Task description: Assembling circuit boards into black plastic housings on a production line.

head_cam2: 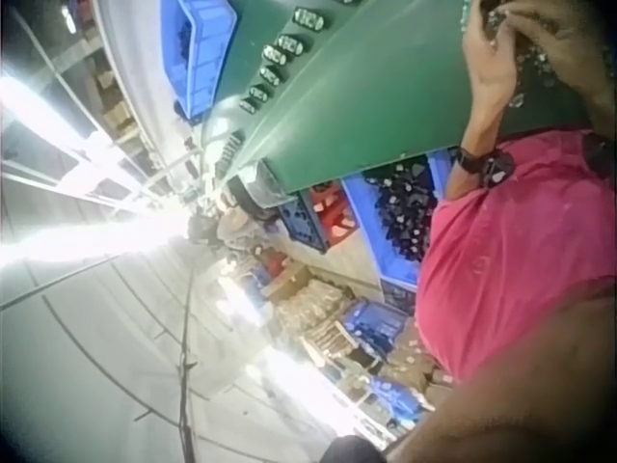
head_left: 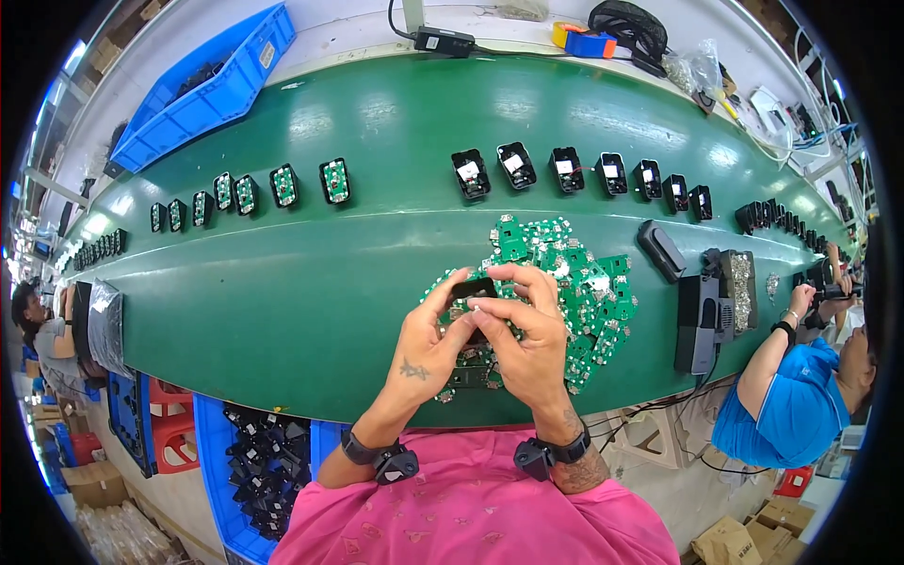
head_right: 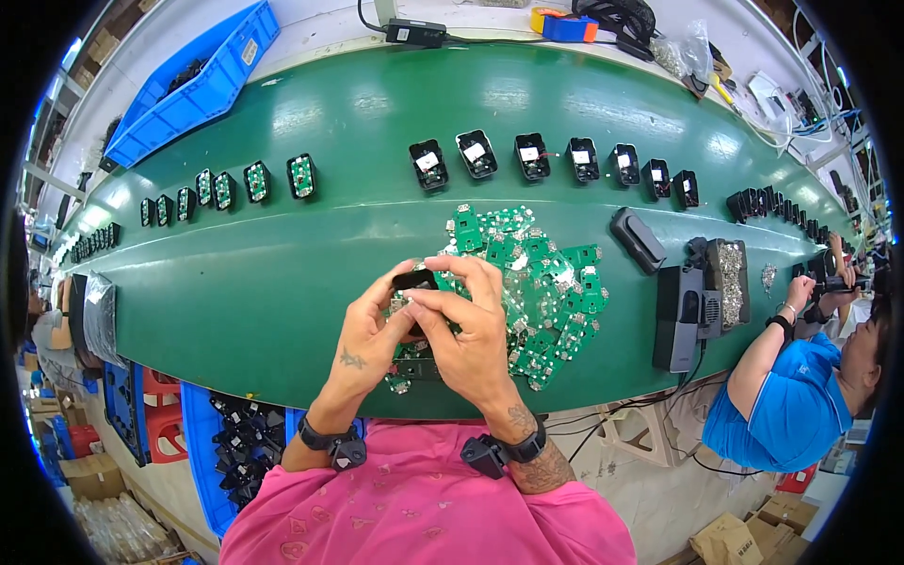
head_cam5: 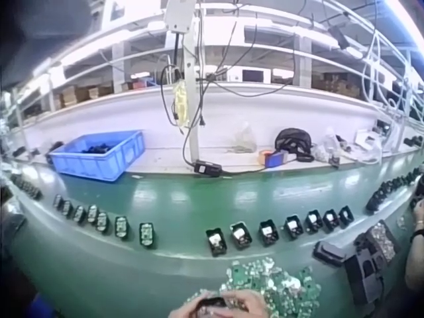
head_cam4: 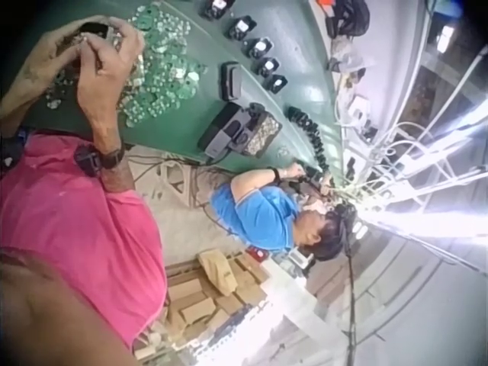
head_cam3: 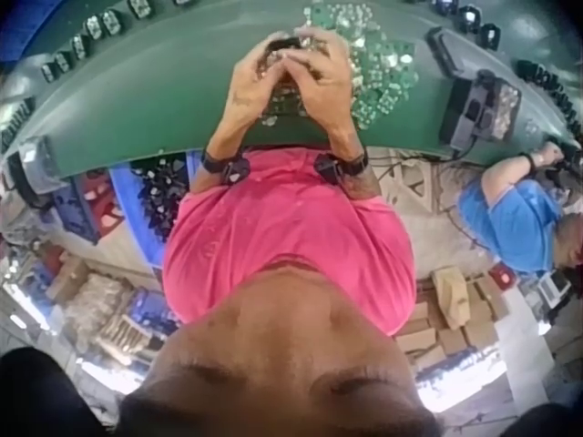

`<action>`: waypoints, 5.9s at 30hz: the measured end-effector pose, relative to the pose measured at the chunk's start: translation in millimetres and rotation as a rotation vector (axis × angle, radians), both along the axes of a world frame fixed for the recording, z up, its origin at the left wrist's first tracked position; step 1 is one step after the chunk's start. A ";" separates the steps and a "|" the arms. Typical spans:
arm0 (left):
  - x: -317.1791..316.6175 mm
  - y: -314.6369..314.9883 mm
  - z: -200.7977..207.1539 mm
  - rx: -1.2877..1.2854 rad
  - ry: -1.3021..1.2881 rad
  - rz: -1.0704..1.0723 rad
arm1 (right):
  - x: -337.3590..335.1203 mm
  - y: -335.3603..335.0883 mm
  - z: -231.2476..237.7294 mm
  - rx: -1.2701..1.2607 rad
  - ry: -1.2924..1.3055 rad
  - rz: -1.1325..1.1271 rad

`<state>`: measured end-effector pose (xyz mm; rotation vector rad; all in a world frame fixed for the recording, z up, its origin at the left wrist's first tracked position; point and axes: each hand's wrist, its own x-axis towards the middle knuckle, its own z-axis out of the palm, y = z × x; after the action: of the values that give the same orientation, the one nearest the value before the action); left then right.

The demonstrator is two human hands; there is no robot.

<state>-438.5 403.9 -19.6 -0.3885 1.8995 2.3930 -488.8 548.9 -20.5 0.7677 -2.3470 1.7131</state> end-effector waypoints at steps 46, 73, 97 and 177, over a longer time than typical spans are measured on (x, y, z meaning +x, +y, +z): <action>-11.4 8.6 11.3 -0.178 0.153 -0.013 | -5.0 20.9 0.7 -0.177 -0.572 -0.029; -18.2 9.2 -0.2 -0.447 0.323 0.014 | -13.0 35.8 13.6 -0.027 -0.422 0.070; -22.8 29.3 4.8 -0.170 0.185 0.088 | -10.6 14.3 4.6 -0.088 -0.421 0.077; -164.6 -55.4 -45.8 -1.152 0.285 0.089 | -58.8 84.5 -12.1 0.657 0.260 -0.236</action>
<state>-603.0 348.5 -65.5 -0.1502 3.2612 1.1447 -547.5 633.3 -32.6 0.6958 -2.6748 0.6901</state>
